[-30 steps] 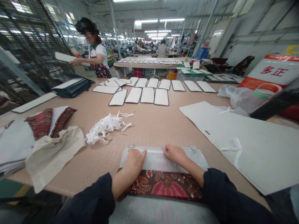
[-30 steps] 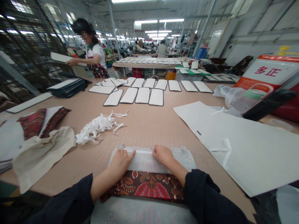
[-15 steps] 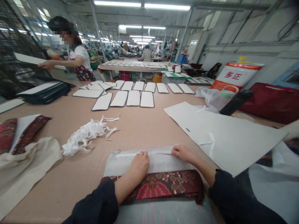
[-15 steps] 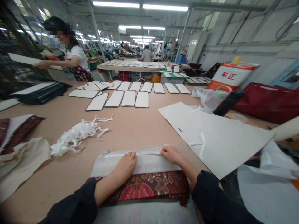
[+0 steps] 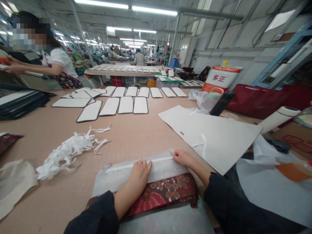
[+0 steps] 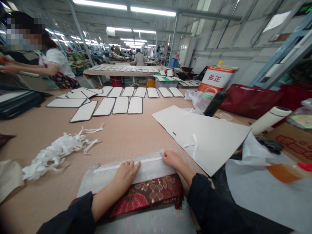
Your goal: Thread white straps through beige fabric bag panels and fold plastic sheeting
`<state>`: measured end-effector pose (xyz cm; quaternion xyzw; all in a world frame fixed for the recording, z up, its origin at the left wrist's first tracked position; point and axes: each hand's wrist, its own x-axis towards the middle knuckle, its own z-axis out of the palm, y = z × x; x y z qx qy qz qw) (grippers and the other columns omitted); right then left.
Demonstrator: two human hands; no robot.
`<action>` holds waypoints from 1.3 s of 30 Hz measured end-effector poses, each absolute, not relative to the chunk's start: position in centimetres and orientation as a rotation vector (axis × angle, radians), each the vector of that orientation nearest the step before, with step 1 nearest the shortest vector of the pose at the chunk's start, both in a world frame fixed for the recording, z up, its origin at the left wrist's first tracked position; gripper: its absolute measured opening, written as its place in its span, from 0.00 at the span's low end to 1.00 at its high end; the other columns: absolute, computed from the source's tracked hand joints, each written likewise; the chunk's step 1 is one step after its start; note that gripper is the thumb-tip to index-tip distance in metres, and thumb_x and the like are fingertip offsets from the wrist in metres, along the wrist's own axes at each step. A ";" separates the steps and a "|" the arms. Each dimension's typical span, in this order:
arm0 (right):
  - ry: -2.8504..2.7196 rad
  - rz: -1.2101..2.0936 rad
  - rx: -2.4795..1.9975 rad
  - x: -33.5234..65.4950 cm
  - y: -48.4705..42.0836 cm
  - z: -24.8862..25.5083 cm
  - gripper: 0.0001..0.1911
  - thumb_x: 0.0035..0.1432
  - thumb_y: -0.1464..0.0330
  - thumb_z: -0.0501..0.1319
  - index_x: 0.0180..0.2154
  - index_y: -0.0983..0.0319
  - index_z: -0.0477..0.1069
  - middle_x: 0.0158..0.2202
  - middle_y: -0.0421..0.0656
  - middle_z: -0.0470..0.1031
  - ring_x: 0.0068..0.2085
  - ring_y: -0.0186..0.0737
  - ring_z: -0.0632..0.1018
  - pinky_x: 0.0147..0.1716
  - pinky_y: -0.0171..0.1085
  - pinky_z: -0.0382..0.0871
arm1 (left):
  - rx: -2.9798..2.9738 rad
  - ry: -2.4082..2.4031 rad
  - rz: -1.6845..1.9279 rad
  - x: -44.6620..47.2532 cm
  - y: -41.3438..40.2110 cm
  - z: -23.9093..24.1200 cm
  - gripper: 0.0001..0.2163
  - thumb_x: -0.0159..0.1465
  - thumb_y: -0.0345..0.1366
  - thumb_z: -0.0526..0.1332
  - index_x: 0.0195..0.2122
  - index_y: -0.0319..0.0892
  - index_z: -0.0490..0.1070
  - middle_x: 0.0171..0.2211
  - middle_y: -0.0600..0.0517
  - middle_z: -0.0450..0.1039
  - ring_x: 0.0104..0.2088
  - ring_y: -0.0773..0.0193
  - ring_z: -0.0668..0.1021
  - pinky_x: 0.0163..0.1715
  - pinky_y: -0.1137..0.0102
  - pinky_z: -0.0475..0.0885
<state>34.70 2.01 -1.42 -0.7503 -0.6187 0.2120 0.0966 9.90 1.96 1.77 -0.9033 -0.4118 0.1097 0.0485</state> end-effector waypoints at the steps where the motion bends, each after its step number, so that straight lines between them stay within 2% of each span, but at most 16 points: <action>1: -1.827 0.616 -2.235 34.7 2.0 -1.4 0.06 0.49 0.71 0.54 0.26 0.64 0.69 0.26 0.43 0.72 0.27 0.35 0.68 0.24 0.32 0.52 | -2.746 -1.266 0.346 10.0 1.9 1.8 0.20 0.61 0.26 0.49 0.54 0.43 0.60 0.38 0.41 0.67 0.37 0.52 0.72 0.32 0.63 0.66; 18: -1.959 0.638 -2.320 35.2 2.9 -0.8 0.08 0.48 0.73 0.54 0.30 0.65 0.72 0.30 0.45 0.75 0.30 0.37 0.71 0.24 0.32 0.54 | -2.731 -1.292 0.326 10.3 1.5 2.4 0.19 0.61 0.26 0.50 0.54 0.42 0.60 0.38 0.41 0.68 0.37 0.52 0.72 0.33 0.62 0.65; 23: -2.040 0.649 -2.371 35.6 2.9 0.9 0.06 0.47 0.71 0.58 0.27 0.66 0.72 0.24 0.46 0.74 0.26 0.39 0.72 0.24 0.33 0.57 | -2.725 -1.322 0.396 10.3 1.3 2.9 0.19 0.61 0.26 0.49 0.54 0.43 0.60 0.39 0.40 0.68 0.38 0.51 0.73 0.33 0.61 0.65; 25: -2.061 0.533 -2.370 34.6 2.5 1.7 0.08 0.49 0.71 0.56 0.31 0.68 0.72 0.28 0.50 0.74 0.29 0.43 0.73 0.27 0.35 0.59 | -2.721 -1.335 0.394 10.3 1.3 2.9 0.19 0.62 0.27 0.50 0.54 0.44 0.60 0.39 0.41 0.68 0.38 0.52 0.72 0.33 0.61 0.66; 27: -2.101 0.390 -2.298 32.4 1.7 2.0 0.12 0.54 0.72 0.51 0.37 0.68 0.70 0.36 0.53 0.73 0.37 0.45 0.73 0.33 0.37 0.61 | -2.718 -1.343 0.381 10.4 1.2 2.8 0.18 0.62 0.28 0.50 0.54 0.44 0.60 0.39 0.41 0.68 0.38 0.53 0.72 0.34 0.62 0.66; 29: -2.208 0.309 -2.136 29.5 0.6 1.9 0.13 0.57 0.74 0.48 0.40 0.64 0.68 0.42 0.49 0.71 0.43 0.43 0.70 0.39 0.36 0.59 | -2.716 -1.347 0.358 10.5 1.1 2.7 0.18 0.62 0.28 0.50 0.53 0.45 0.61 0.39 0.41 0.67 0.39 0.53 0.72 0.34 0.62 0.65; 31: -2.353 0.264 -1.937 27.2 -0.5 1.3 0.13 0.57 0.74 0.49 0.40 0.61 0.68 0.43 0.46 0.70 0.46 0.41 0.68 0.43 0.35 0.58 | -2.721 -1.341 0.324 10.3 1.1 2.6 0.17 0.62 0.29 0.50 0.52 0.44 0.61 0.40 0.42 0.67 0.39 0.54 0.72 0.35 0.61 0.65; 33: -2.444 0.185 -1.811 26.5 -1.4 0.6 0.12 0.56 0.75 0.50 0.40 0.62 0.68 0.43 0.47 0.70 0.45 0.43 0.68 0.42 0.37 0.59 | -2.738 -1.333 0.291 9.4 1.1 2.6 0.16 0.62 0.28 0.49 0.51 0.43 0.62 0.40 0.42 0.67 0.40 0.53 0.72 0.35 0.61 0.66; 36: -2.426 0.086 -1.843 28.6 -2.1 -0.4 0.13 0.55 0.77 0.49 0.38 0.63 0.69 0.41 0.50 0.70 0.42 0.46 0.68 0.40 0.39 0.60 | -2.739 -1.388 0.278 6.2 1.3 2.6 0.16 0.61 0.25 0.48 0.49 0.38 0.64 0.41 0.41 0.67 0.41 0.53 0.71 0.36 0.62 0.67; 39: -2.337 0.128 -1.905 32.2 -2.3 -1.2 0.15 0.55 0.79 0.48 0.38 0.62 0.70 0.40 0.49 0.71 0.42 0.45 0.69 0.42 0.39 0.60 | -2.692 -1.509 0.287 1.5 1.4 2.1 0.17 0.60 0.22 0.47 0.48 0.35 0.64 0.43 0.41 0.67 0.42 0.55 0.71 0.39 0.63 0.67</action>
